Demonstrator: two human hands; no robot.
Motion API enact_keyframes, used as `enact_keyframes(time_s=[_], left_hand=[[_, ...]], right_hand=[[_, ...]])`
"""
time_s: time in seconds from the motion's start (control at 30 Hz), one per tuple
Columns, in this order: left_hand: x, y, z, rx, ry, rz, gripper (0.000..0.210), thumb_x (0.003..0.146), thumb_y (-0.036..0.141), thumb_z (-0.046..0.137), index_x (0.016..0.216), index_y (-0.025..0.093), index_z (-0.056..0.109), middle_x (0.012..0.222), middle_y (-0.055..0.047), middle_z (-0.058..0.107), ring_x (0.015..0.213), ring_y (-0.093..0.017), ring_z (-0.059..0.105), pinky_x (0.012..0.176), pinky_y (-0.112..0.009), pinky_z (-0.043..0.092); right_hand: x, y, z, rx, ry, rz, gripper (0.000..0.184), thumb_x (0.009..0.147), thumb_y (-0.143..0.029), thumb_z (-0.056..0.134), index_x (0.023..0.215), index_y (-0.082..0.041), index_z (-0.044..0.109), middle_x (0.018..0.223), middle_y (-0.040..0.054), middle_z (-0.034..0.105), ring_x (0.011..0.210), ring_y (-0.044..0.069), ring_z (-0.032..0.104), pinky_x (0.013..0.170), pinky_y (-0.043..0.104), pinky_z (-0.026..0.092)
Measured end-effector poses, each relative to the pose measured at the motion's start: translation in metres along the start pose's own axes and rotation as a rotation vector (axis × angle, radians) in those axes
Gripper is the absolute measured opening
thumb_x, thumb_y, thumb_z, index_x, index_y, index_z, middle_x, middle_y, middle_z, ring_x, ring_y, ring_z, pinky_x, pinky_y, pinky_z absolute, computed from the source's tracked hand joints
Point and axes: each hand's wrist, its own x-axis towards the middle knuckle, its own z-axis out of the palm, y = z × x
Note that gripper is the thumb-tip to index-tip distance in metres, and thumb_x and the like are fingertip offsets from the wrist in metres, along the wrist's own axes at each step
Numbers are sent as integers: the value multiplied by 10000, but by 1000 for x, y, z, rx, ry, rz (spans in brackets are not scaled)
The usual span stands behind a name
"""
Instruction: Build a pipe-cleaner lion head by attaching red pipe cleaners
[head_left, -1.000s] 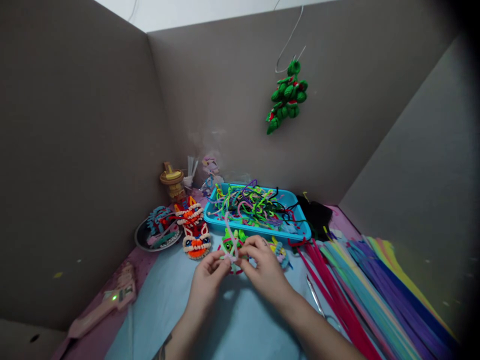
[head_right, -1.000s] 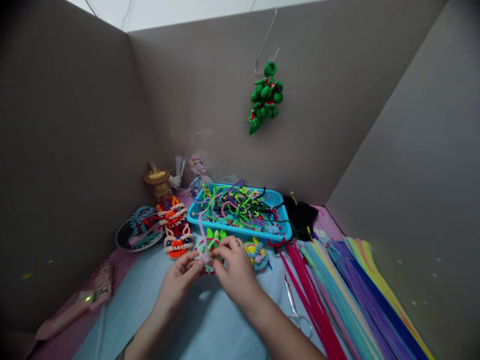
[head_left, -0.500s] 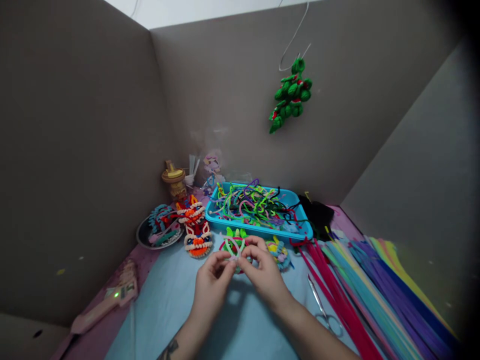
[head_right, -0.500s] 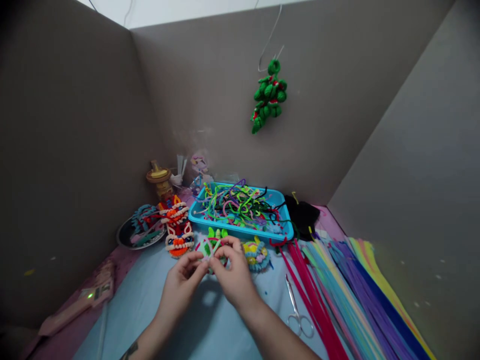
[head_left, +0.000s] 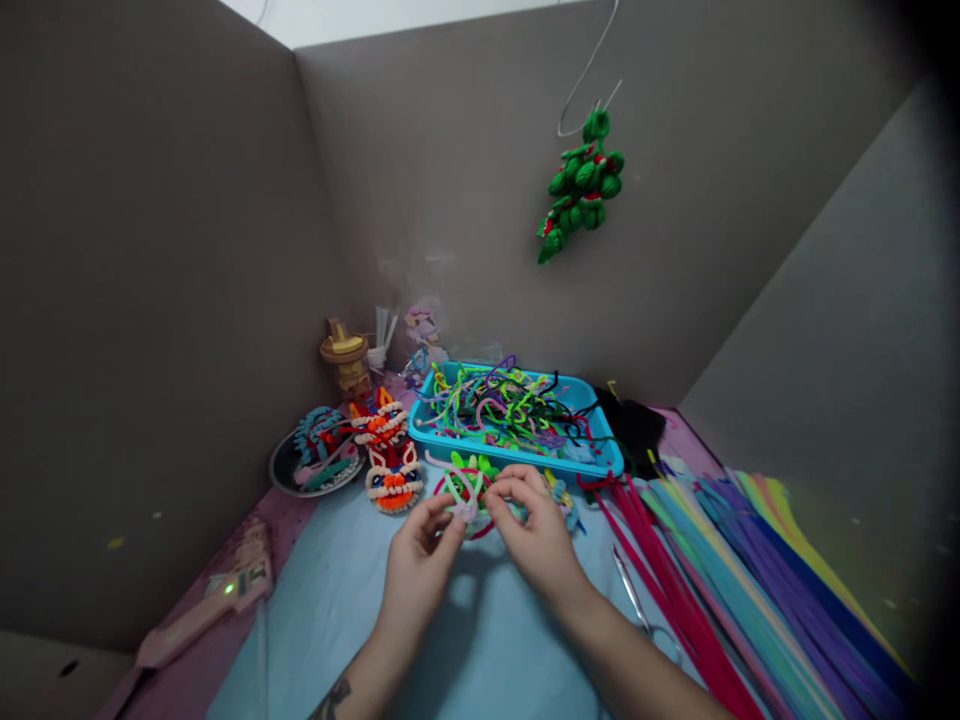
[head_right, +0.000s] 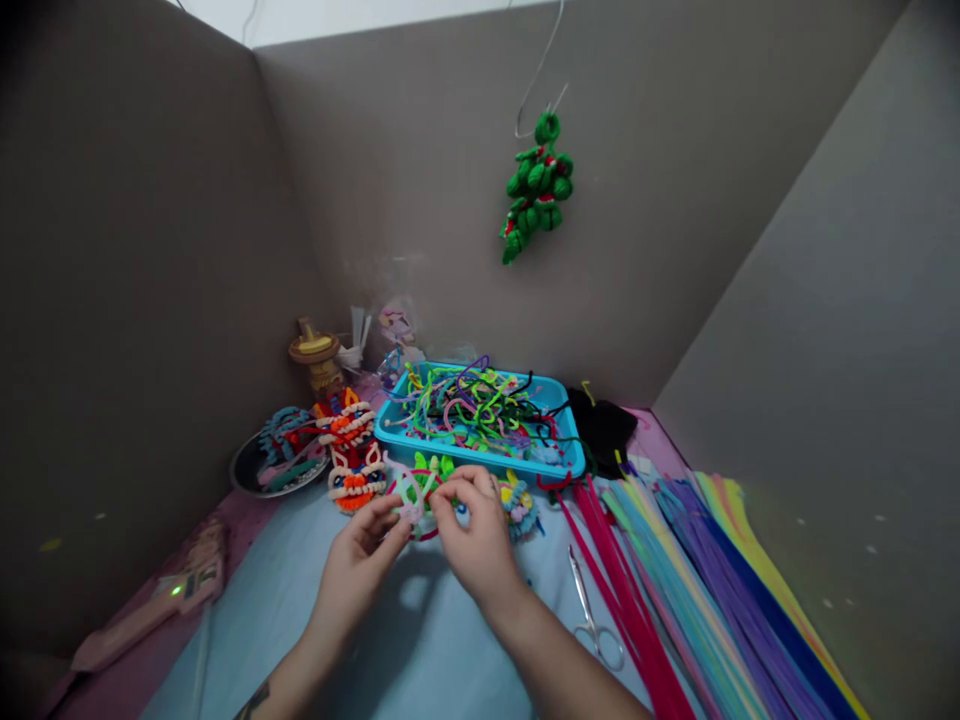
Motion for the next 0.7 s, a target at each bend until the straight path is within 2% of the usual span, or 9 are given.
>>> enact_keyframes(time_s=[0.13,0.23,0.53,0.7], left_hand=[[0,-1,0,-16,-52,-20,431,574,323,802,933,152,637,675,-24,703,660,-170,652,655,-264,494],[-1,0,1,-12,-90,-25,435,598,331,789,952,155,608,643,-18,705,619,-158,644,627,-254,486],[0,-1,1,-2,-22,-3,385,580,300,787,869,155,578,606,14,677,582,-129,625,590,-224,469],[0,1,0,44,-7,-13,377,599,328,773,854,177,540,544,38,656,537,-133,618,558,-222,454]], right_hand=[[2,1,-1,-75,-82,46,76,725,-235,641,681,-216,700,1043,81,568,1056,277,511,937,426,366],[1,0,2,-55,-117,100,82,714,-221,650,643,-214,690,1084,74,566,1086,270,507,941,413,374],[-1,-1,5,-15,-177,120,141,718,-172,629,579,-185,645,1066,81,576,1036,248,552,921,387,391],[-6,-3,8,-144,-81,30,93,714,-167,644,628,-201,642,1048,85,566,1078,275,511,927,417,390]])
